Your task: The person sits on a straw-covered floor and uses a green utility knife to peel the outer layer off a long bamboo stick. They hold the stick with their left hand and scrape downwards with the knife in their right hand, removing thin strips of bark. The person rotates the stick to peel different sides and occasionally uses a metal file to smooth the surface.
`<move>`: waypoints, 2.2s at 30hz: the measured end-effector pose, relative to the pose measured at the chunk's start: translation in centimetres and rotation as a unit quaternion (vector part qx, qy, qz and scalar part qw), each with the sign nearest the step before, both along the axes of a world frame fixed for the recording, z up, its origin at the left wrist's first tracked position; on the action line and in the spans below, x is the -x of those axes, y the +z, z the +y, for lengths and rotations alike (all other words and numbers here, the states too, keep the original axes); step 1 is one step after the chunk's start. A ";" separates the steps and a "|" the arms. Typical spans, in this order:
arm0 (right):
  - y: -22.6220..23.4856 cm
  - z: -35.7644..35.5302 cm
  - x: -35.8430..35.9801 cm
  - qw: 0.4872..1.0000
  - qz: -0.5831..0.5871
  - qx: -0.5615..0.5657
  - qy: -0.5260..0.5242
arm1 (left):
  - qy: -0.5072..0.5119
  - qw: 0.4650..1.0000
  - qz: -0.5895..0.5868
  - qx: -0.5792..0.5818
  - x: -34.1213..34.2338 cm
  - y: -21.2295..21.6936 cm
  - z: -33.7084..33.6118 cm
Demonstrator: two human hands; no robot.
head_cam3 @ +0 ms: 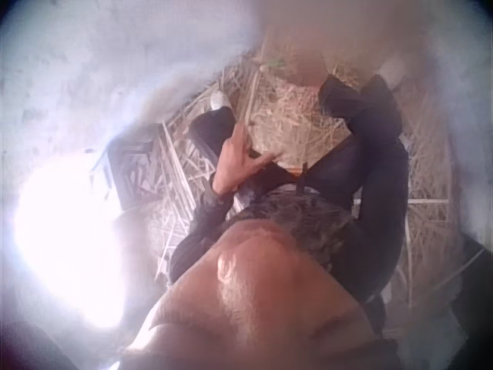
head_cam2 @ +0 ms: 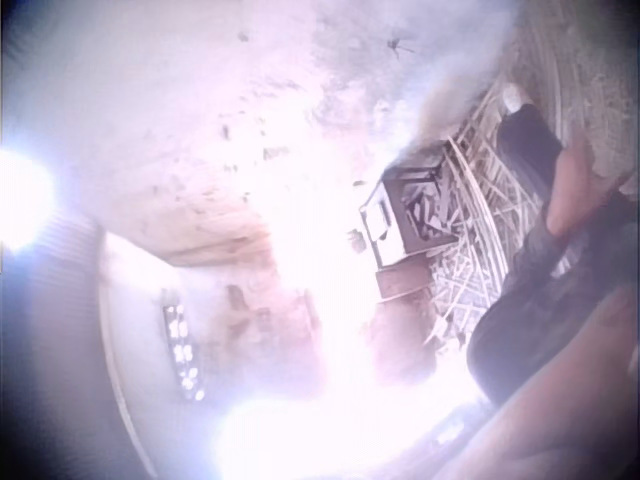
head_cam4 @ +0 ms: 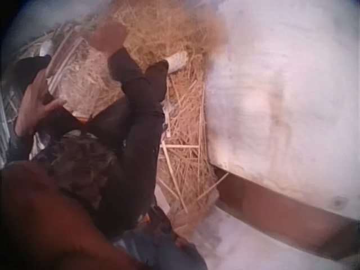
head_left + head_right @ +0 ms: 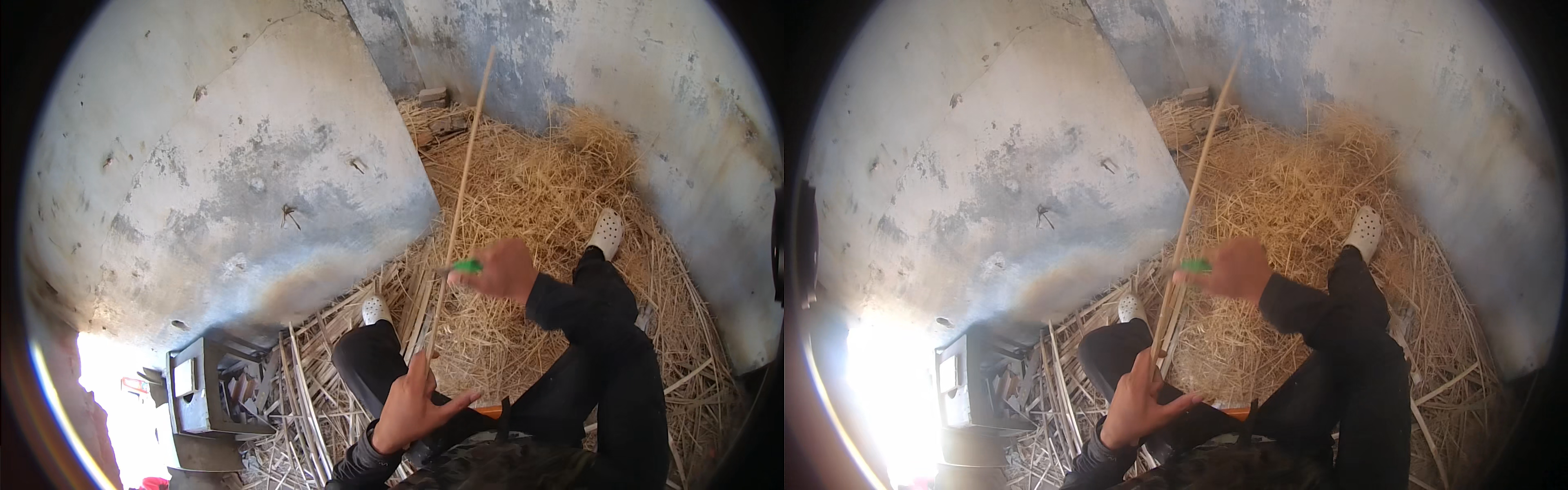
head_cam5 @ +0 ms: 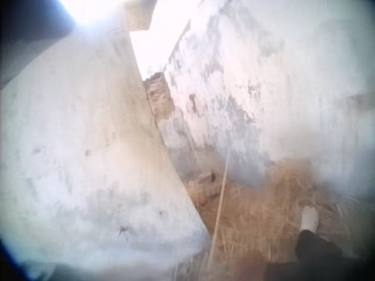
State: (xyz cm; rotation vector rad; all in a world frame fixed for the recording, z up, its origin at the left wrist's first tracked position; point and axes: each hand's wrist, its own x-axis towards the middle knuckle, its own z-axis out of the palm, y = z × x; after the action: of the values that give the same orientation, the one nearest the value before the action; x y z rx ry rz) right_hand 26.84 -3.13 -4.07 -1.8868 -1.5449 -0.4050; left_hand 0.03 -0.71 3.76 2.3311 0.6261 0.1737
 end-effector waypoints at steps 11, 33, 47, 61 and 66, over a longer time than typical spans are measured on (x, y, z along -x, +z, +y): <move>1.1 0.1 -0.5 1.000 0.004 -0.004 0.013 | -0.002 0.999 -0.032 0.003 -0.1 -1.0 0.7; 0.6 0.3 0.3 0.998 -0.031 -0.045 0.017 | -0.005 0.997 0.014 0.081 -0.7 0.1 0.1; 1.5 1.1 -2.5 0.999 -0.003 0.030 -0.044 | 0.053 0.994 0.042 0.086 -0.8 1.1 0.3; 0.1 -0.8 -0.1 0.999 0.015 -0.016 0.029 | 0.022 0.997 0.018 0.078 0.2 0.2 -0.6; -0.2 -0.6 -0.7 0.998 0.047 0.045 -0.007 | 0.014 0.998 0.024 0.059 0.9 0.5 -0.7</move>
State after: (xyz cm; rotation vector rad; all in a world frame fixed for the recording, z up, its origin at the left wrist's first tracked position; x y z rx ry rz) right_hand 27.49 -3.76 -4.29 -1.9586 -1.5105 -0.2525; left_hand -0.83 -1.42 4.21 2.2195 0.6749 0.0918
